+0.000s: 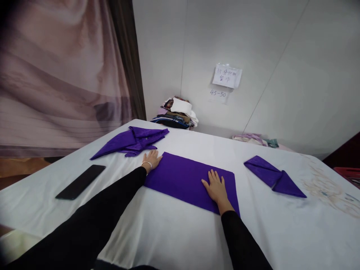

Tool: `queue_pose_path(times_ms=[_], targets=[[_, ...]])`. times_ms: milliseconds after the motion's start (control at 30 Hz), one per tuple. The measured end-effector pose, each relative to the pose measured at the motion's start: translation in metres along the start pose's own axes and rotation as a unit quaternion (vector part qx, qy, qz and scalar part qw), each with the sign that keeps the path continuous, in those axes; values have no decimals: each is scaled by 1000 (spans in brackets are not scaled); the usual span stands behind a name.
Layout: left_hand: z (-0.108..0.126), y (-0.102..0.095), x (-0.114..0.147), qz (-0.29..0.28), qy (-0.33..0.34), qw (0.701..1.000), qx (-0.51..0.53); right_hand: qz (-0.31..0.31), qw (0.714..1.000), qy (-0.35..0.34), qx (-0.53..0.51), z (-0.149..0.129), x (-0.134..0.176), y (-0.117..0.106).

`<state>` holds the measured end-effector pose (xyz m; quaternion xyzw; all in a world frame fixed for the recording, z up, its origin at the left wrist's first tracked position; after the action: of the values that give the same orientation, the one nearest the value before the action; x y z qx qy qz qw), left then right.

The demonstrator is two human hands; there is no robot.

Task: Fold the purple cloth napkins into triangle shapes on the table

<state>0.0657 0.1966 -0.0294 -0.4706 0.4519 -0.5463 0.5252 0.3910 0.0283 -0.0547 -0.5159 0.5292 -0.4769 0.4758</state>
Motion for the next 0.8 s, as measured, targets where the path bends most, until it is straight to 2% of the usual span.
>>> queue_pose_path(times_ms=[100,200,267,333,433,500,600,667,733,800], targets=[[12,3,32,5,24,1000,2,-1,1000,2,-6,-1,0,0],[39,13,78,24,146,989,-4,-9,1000,10,-12,0,-1,-1],[50,21,103,17,200,980,-9,-16,1000,10,-15,2,-1,-3],[51,26,115,6,200,980,-15,-23,1000,6,-20,1,0,-8],[48,25,115,-4,178,984,-29,-24,998,32,-41,-10,4,-17],[50,22,112,-9,176,983,-40,0,997,52,-60,-36,5,-24],[52,19,110,-11,174,983,-55,60,993,-46,-89,-111,0,-32],[52,20,110,-11,176,982,-63,75,986,-95,-115,-155,-4,-29],[51,21,109,-11,178,982,-67,72,982,-116,-130,-177,-5,-23],[50,22,108,-7,185,981,-62,60,984,-107,-131,-172,-1,-17]])
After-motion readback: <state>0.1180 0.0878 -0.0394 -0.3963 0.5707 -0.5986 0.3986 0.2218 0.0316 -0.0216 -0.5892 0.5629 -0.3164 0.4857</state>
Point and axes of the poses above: each hand's wrist, its own x-axis away from the middle knuckle, its own y-axis out of the palm, z = x × y, the point moved 7 cm from there along -x, towards the middle knuckle, and after that the axes turned 6 degrees about -y, right-handed, at the moved point
